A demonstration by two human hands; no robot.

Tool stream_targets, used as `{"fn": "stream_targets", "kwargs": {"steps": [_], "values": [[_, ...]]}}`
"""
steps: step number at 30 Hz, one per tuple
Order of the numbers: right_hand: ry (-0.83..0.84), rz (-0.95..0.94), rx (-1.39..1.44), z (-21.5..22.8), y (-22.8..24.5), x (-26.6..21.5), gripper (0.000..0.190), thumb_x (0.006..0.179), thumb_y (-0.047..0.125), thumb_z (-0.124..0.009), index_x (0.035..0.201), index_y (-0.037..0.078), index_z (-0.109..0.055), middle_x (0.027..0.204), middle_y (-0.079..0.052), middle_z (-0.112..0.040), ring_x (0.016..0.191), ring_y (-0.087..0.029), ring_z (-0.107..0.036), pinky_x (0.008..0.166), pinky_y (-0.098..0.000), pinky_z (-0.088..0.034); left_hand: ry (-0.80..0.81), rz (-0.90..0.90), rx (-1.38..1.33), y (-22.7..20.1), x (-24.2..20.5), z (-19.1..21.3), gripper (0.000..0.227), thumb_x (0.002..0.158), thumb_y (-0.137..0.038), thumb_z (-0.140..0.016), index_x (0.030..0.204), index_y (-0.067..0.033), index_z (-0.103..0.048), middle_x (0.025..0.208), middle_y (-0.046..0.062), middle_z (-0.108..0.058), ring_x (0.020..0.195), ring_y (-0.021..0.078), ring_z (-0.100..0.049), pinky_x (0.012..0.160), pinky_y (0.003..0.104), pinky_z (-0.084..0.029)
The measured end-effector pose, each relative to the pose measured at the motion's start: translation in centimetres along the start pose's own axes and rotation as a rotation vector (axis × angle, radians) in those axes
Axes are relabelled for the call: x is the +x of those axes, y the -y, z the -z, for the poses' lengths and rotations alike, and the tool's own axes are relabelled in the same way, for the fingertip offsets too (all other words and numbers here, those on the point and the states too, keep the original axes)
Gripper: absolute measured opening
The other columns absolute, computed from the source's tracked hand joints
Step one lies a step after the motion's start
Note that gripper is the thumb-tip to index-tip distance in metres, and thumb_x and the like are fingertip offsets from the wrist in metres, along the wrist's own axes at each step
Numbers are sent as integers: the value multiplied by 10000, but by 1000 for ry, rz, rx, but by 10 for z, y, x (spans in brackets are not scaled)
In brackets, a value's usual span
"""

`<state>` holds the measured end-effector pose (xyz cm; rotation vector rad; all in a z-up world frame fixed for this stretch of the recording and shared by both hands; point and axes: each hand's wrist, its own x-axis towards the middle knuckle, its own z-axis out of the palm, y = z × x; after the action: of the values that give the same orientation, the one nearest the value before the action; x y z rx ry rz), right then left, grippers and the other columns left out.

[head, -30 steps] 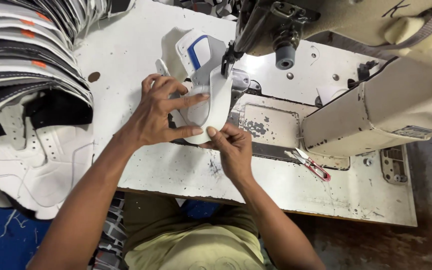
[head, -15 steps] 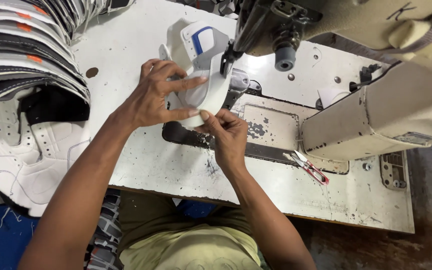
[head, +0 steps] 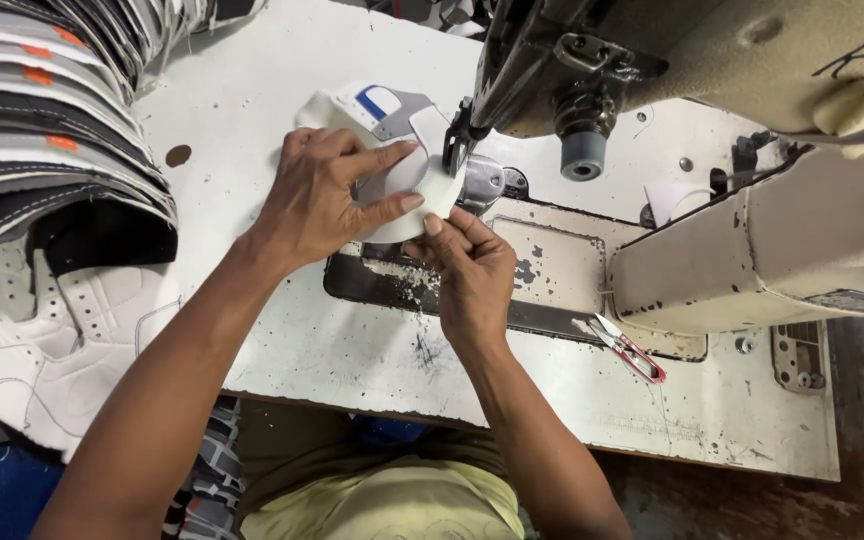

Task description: The person uses a sewing machine to stitch white and black shoe uppers. They guide the shoes under the needle, rotate them to sew different edges, and stack the finished pieces on the table. A second person briefly appears to help organize the stack of shoes.

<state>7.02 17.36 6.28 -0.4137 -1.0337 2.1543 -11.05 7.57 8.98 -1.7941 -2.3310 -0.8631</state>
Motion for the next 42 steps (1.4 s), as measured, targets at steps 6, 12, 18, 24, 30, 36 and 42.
{"fn": "stream_targets", "kwargs": {"steps": [6, 12, 18, 24, 30, 36, 42], "values": [[-1, 5, -7, 8, -3, 5, 215, 943, 50, -750, 1097, -94, -707, 891, -169, -759, 775, -202, -751, 734, -349, -656, 27, 128, 95, -20, 6, 6, 774, 915, -788, -526, 1340, -171, -719, 781, 85, -633, 789, 206, -571, 958, 494, -344], [19, 0, -82, 10, 4, 8, 177, 931, 72, -745, 1044, -65, -736, 866, -170, -764, 745, -215, -761, 701, -359, -669, 153, 207, 70, -28, -4, 18, 780, 946, -729, -534, 1454, -142, -614, 800, 62, -654, 657, 193, -582, 772, 458, -482], [40, -26, -111, 31, 12, 13, 180, 925, 53, -772, 1057, -66, -748, 872, -155, -763, 737, -190, -734, 679, -342, -638, 161, 234, -35, -66, -33, 31, 686, 912, -526, -691, 1478, -155, -573, 774, 110, -623, 571, 201, -596, 540, 389, -534], [162, -110, -131, 45, 20, 2, 266, 977, 152, -737, 1144, -56, -745, 954, -115, -775, 810, -164, -725, 751, -321, -617, 78, 239, -158, -80, -20, 30, 658, 896, -405, -749, 1460, -109, -583, 780, 132, -612, 596, 228, -606, 538, 410, -530], [428, -182, -216, 53, 14, -23, 329, 898, 36, -755, 1220, -10, -702, 1088, -109, -781, 953, -172, -746, 891, -341, -624, 273, 444, -271, -62, 15, 18, 732, 904, -456, -679, 1533, -128, -499, 973, 206, -687, 635, 276, -708, 598, 431, -638], [250, -126, -105, 27, 29, -16, 325, 879, -14, -752, 1200, -14, -701, 1030, -125, -789, 909, -167, -757, 852, -343, -632, 243, 517, -403, -66, -30, 49, 1202, 803, -397, -800, 1630, -51, 1, 1089, 221, -765, 765, 324, -801, 688, 392, -619], [153, -101, -55, 22, 24, 1, 219, 946, 68, -758, 1135, -38, -729, 972, -120, -776, 808, -143, -709, 733, -311, -587, 35, 154, -419, -65, -78, 32, 636, 966, -354, -667, 1530, -124, -481, 1328, 214, -688, 939, 263, -792, 715, 361, -666]]}}
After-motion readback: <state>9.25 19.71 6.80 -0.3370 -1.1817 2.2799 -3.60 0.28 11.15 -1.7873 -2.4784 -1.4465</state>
